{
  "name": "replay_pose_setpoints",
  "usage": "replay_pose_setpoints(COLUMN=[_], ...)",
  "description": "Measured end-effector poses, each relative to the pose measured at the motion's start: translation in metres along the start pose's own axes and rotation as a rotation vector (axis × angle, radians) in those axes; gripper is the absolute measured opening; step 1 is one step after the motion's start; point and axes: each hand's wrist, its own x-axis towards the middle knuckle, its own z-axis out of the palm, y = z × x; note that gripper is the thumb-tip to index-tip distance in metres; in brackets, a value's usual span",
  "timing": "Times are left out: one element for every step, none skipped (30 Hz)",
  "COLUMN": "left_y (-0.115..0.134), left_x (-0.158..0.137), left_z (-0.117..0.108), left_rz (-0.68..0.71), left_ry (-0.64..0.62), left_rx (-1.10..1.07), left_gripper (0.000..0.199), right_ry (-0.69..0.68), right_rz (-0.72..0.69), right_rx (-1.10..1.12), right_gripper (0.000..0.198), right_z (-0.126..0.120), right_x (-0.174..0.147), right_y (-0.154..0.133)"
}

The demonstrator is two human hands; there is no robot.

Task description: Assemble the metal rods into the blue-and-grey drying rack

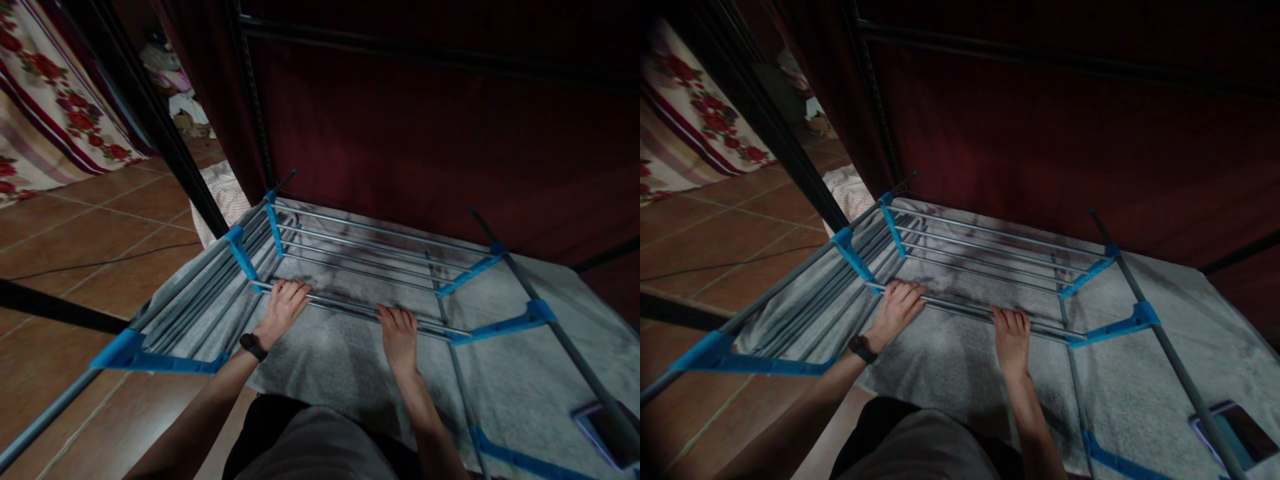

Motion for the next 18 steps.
replay_pose_setpoints(left_y=[0.001, 0.002, 0.003, 0.003, 0.002, 0.001, -0.002, -0.006, -0.011, -0.017, -0.024, -0.031, -0.038, -0.044, -0.050, -0.054, -0.058, -0.060], left_x=[-0.003, -0.007, -0.011, -0.017, -0.023, -0.029, -0.034, -0.039, -0.043, -0.046, -0.047, -0.046, -0.044, -0.040, -0.035, -0.029, -0.023, -0.016], left_z=[0.001, 0.003, 0.005, 0.007, 0.009, 0.011, 0.012, 0.012, 0.012, 0.012, 0.010, 0.009, 0.008, 0.006, 0.005, 0.004, 0.003, 0.002], left_rz=[-0.015, -0.039, -0.074, -0.124, -0.193, -0.281, -0.381, -0.482, -0.571, -0.645, -0.704, -0.751, -0.796, -0.848, -0.902, -0.949, -0.984, -1.004], left_ry=[0.038, 0.087, 0.145, 0.210, 0.279, 0.356, 0.433, 0.505, 0.569, 0.620, 0.659, 0.694, 0.728, 0.774, 0.826, 0.875, 0.911, 0.926], left_rx=[0.007, 0.016, 0.023, 0.027, 0.019, -0.010, -0.056, -0.108, -0.154, -0.183, -0.207, -0.236, -0.283, -0.362, -0.455, -0.547, -0.621, -0.668], left_gripper=[0.028, 0.029, 0.029, 0.029, 0.028, 0.026, 0.026, 0.026, 0.029, 0.033, 0.036, 0.037, 0.036, 0.035, 0.034, 0.033, 0.035, 0.039], right_ry=[-0.003, -0.006, -0.008, -0.009, -0.009, -0.008, -0.006, -0.006, -0.005, -0.007, -0.010, -0.013, -0.015, -0.014, -0.014, -0.012, -0.011, -0.010], right_rz=[-0.005, -0.010, -0.015, -0.018, -0.020, -0.019, -0.018, -0.016, -0.014, -0.013, -0.012, -0.011, -0.011, -0.009, -0.009, -0.009, -0.011, -0.015], right_rx=[-0.010, -0.017, -0.022, -0.022, -0.020, -0.014, -0.006, 0.002, 0.007, 0.010, 0.013, 0.015, 0.016, 0.016, 0.015, 0.014, 0.012, 0.010], right_gripper=[0.035, 0.035, 0.035, 0.035, 0.035, 0.034, 0.034, 0.034, 0.033, 0.033, 0.033, 0.033, 0.033, 0.033, 0.032, 0.032, 0.032, 0.031], right_z=[-0.001, -0.002, -0.003, -0.004, -0.004, -0.004, -0.005, -0.005, -0.005, -0.005, -0.005, -0.005, -0.005, -0.005, -0.005, -0.005, -0.006, -0.006], right_x=[0.001, 0.001, 0.001, 0.002, 0.002, 0.002, 0.002, 0.002, 0.002, 0.003, 0.003, 0.003, 0.003, 0.003, 0.003, 0.003, 0.003, 0.003], right_y=[0.001, 0.002, 0.003, 0.003, 0.003, 0.002, 0.002, 0.002, 0.002, 0.002, 0.002, 0.002, 0.002, 0.002, 0.002, 0.002, 0.002, 0.002])
